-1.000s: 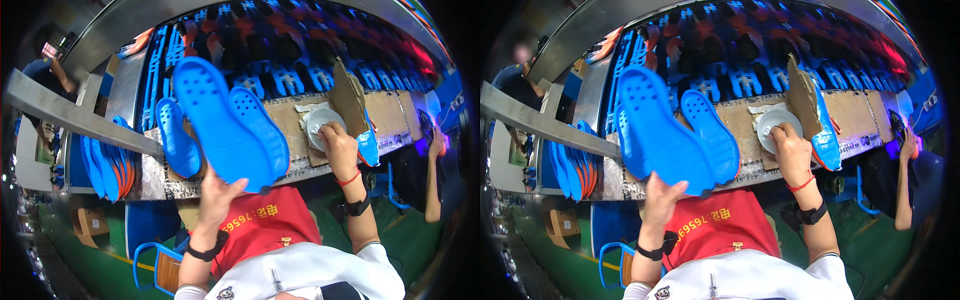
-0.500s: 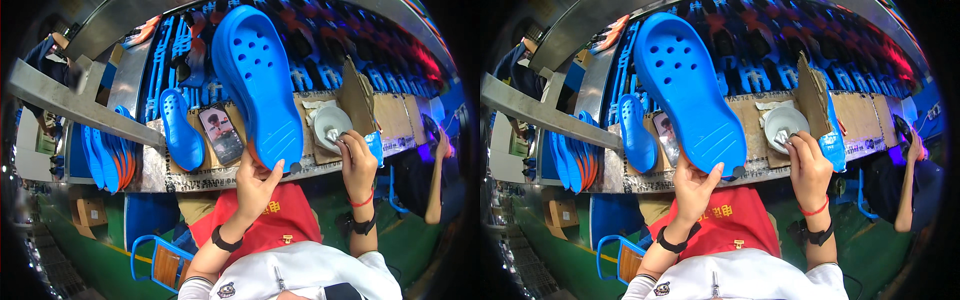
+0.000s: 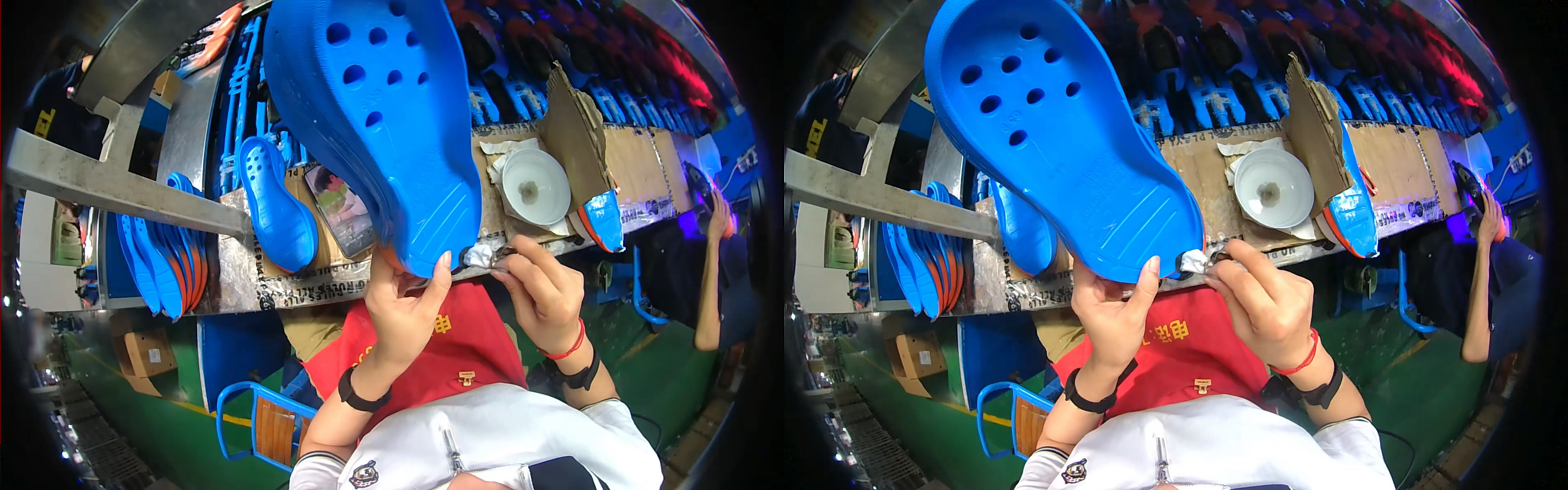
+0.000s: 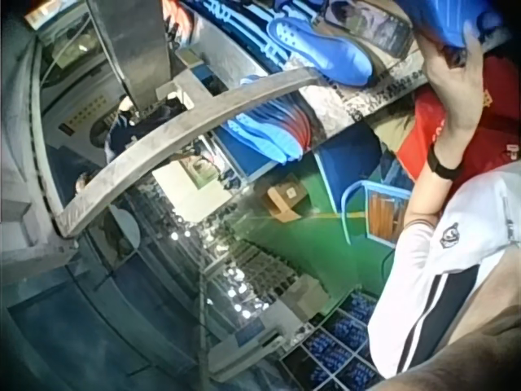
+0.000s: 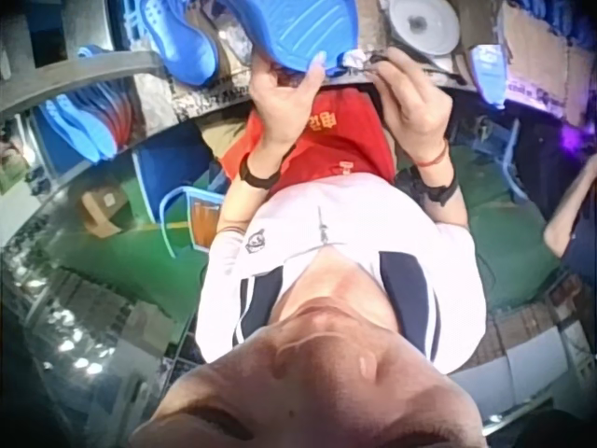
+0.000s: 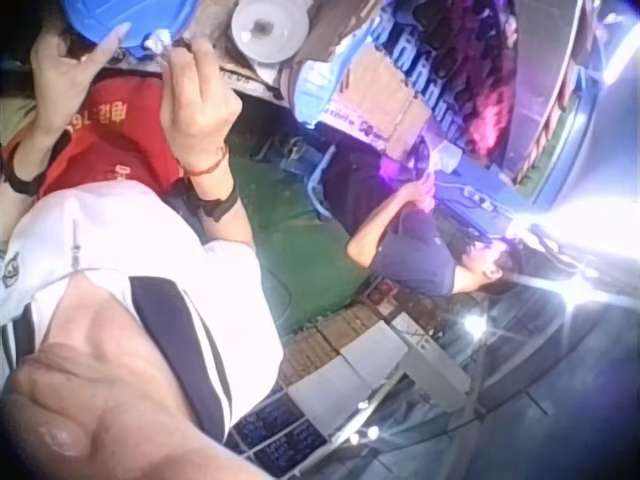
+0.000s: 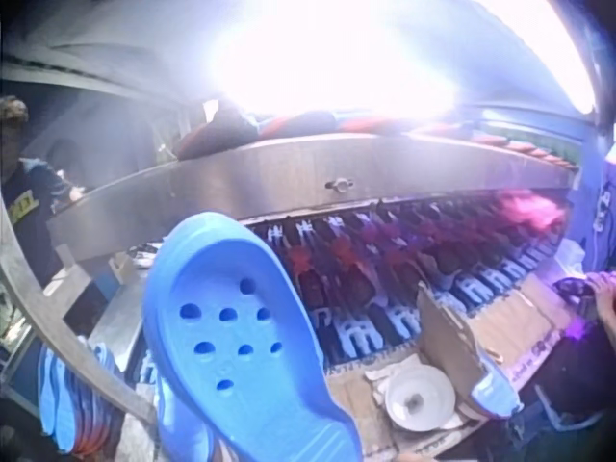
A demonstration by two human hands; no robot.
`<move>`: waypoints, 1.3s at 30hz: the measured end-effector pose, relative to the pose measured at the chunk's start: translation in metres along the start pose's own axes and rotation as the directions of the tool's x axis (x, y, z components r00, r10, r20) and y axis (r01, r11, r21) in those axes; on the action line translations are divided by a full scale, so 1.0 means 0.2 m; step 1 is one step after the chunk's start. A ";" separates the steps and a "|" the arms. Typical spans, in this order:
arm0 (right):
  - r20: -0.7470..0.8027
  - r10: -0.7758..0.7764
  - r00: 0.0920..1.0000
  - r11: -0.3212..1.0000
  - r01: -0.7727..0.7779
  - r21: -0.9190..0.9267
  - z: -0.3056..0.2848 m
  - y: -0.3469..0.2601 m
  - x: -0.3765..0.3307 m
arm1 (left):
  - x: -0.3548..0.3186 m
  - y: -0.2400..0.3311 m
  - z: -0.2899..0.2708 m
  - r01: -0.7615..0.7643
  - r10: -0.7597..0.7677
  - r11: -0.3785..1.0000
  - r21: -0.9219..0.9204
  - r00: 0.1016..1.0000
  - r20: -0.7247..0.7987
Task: Apply adhesive to the edges of blue shoe soles using a small brush.
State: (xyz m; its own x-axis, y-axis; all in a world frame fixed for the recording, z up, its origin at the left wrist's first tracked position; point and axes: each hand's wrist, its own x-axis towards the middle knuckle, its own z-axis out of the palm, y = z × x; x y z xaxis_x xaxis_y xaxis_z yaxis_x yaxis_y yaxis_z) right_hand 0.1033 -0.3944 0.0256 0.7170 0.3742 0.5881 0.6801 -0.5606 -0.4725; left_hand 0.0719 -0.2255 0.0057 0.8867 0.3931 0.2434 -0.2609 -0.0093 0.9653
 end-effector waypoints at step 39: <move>0.056 0.018 0.998 0.998 -0.022 0.065 -0.01 -0.02 0.01 | -0.03 -0.06 -0.02 -0.075 0.069 0.988 0.137 0.996 0.050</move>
State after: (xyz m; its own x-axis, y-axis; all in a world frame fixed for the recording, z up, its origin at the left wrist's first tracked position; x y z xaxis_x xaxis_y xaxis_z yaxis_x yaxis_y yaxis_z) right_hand 0.1011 -0.3931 0.0299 0.7367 0.4048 0.5417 0.6728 -0.5195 -0.5268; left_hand 0.0683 -0.2235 -0.0084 0.8846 0.3450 0.3138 -0.2721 -0.1646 0.9481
